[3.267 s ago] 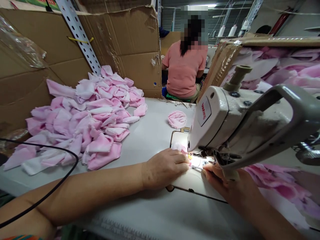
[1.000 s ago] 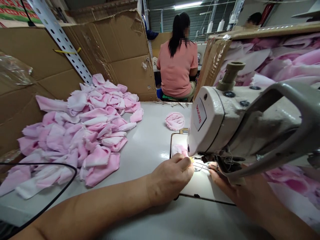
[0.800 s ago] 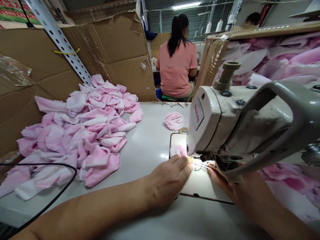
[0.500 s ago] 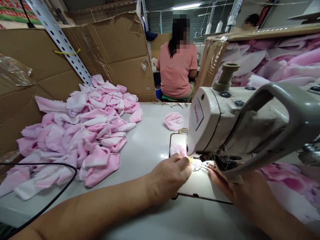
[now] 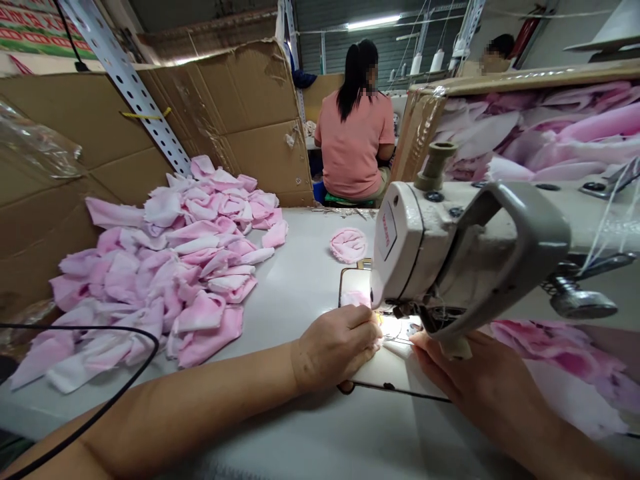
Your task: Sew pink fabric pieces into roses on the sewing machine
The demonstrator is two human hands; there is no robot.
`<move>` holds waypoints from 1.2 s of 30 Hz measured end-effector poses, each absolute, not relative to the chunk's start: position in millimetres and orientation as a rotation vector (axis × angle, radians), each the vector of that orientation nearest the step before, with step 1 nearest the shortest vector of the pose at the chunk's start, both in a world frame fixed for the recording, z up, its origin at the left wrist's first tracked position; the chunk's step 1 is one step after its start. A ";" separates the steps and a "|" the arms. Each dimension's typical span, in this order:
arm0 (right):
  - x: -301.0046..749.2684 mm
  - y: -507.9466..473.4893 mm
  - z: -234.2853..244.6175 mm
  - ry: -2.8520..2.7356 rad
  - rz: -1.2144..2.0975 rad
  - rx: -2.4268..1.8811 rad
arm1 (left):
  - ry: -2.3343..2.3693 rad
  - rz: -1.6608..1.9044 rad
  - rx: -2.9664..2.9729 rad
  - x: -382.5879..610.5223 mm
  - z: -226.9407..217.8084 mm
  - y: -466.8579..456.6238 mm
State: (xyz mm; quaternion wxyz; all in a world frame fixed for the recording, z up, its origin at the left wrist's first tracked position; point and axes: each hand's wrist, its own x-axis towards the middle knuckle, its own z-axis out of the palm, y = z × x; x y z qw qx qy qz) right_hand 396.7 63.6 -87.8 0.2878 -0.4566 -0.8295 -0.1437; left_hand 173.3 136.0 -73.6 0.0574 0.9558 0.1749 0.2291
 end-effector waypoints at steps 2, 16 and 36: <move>395.6 63.2 -86.6 -2.211 -0.373 -1.219 | 0.417 0.595 2.987 170.4 -67.7 140.3; 393.8 63.2 -89.2 -2.251 -0.381 -1.265 | 0.121 0.587 3.035 162.2 -71.7 159.7; 405.8 67.9 -97.3 -2.200 -0.440 -1.392 | 0.403 0.680 3.280 175.8 -82.9 149.0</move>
